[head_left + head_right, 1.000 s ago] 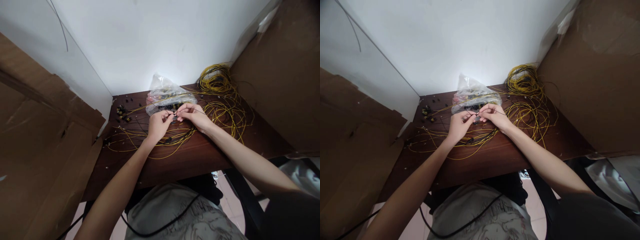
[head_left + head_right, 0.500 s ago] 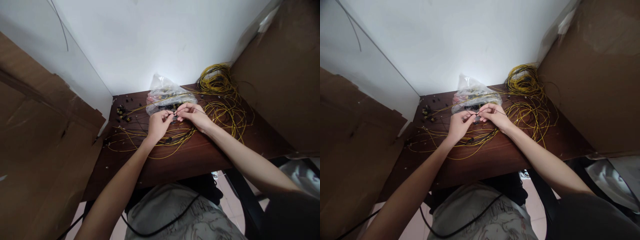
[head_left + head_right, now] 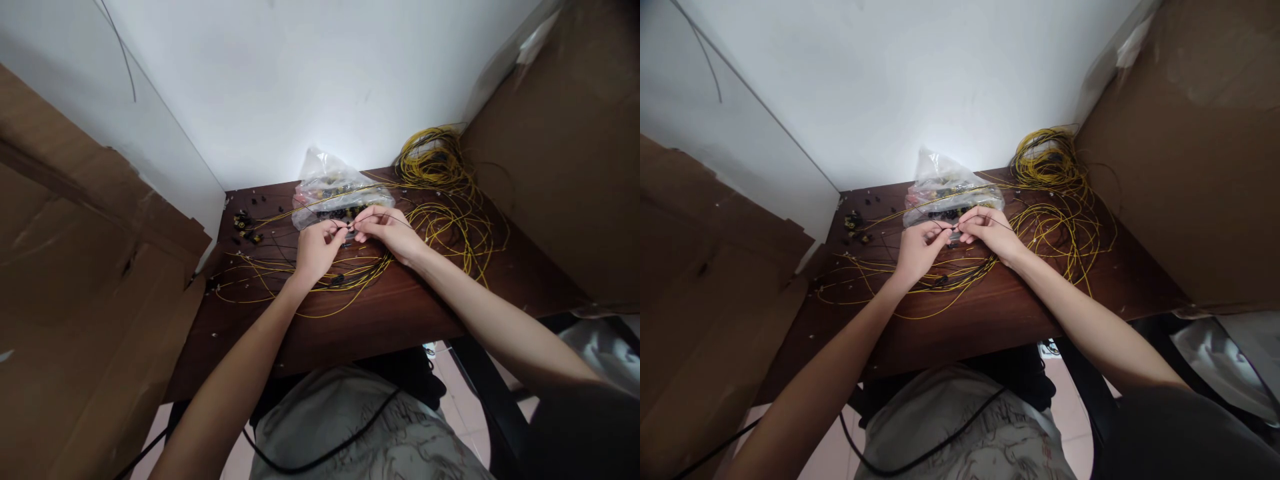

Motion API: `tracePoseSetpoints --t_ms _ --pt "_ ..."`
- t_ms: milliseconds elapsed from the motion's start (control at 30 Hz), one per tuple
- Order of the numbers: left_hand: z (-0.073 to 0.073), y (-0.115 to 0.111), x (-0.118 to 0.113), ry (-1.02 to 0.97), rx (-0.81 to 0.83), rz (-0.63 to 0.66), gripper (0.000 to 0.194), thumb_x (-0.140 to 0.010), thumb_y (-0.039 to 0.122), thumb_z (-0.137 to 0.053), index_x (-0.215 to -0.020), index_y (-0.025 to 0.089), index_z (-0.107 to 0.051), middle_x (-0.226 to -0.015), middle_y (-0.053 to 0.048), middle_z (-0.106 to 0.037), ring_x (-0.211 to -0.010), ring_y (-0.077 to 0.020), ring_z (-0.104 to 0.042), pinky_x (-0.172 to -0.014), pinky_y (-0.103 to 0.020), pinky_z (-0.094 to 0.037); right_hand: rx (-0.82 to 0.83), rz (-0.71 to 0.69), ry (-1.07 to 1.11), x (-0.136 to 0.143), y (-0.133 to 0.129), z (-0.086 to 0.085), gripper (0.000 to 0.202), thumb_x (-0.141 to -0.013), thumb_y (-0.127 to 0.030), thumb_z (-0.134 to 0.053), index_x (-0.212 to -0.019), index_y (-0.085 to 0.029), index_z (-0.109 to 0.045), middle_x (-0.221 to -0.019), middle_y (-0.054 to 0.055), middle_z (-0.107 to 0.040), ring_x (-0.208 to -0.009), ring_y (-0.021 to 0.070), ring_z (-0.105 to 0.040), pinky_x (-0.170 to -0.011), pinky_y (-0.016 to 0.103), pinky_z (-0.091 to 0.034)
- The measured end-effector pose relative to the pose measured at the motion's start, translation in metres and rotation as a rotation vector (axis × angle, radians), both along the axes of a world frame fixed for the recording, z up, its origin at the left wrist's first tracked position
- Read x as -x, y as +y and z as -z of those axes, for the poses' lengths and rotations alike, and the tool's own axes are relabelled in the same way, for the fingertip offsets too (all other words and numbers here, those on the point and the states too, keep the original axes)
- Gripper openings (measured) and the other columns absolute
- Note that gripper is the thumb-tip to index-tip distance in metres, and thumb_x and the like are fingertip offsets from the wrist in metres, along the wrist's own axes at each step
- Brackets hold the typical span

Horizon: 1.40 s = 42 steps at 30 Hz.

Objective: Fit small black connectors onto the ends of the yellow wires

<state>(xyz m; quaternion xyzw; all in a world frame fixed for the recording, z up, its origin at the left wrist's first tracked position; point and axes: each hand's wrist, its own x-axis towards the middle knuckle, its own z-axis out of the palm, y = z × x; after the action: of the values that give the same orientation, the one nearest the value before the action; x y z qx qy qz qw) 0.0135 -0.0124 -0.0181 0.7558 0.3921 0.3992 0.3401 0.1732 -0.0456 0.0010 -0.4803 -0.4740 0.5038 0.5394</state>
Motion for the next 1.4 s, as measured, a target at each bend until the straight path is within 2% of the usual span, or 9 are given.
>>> tracePoseSetpoints --t_ms 467,1400 --pt "-0.0023 -0.0009 0.0003 0.026 0.002 -0.005 0.018 -0.079 0.025 -0.056 -0.088 0.016 -0.068 -0.071 -0.003 -0.07 -0.059 -0.0125 -0.062 -0.059 -0.024 -0.047 -0.004 -0.005 0.004 -0.0005 0.0008 0.0019 0.025 -0.061 -0.026 -0.075 -0.078 -0.014 -0.061 -0.067 0.001 -0.067 -0.057 0.0106 -0.062 -0.056 0.022 -0.05" --pt "0.0006 -0.0006 0.0004 0.081 -0.053 -0.008 0.017 -0.08 0.027 -0.054 -0.087 0.017 -0.067 -0.069 -0.003 -0.068 -0.057 -0.0111 -0.059 -0.057 -0.022 -0.044 0.005 -0.011 -0.004 -0.0001 0.0002 0.0002 0.018 -0.062 -0.02 -0.073 -0.075 -0.014 -0.062 -0.066 0.001 -0.066 -0.057 0.0097 -0.062 -0.056 0.022 -0.05"
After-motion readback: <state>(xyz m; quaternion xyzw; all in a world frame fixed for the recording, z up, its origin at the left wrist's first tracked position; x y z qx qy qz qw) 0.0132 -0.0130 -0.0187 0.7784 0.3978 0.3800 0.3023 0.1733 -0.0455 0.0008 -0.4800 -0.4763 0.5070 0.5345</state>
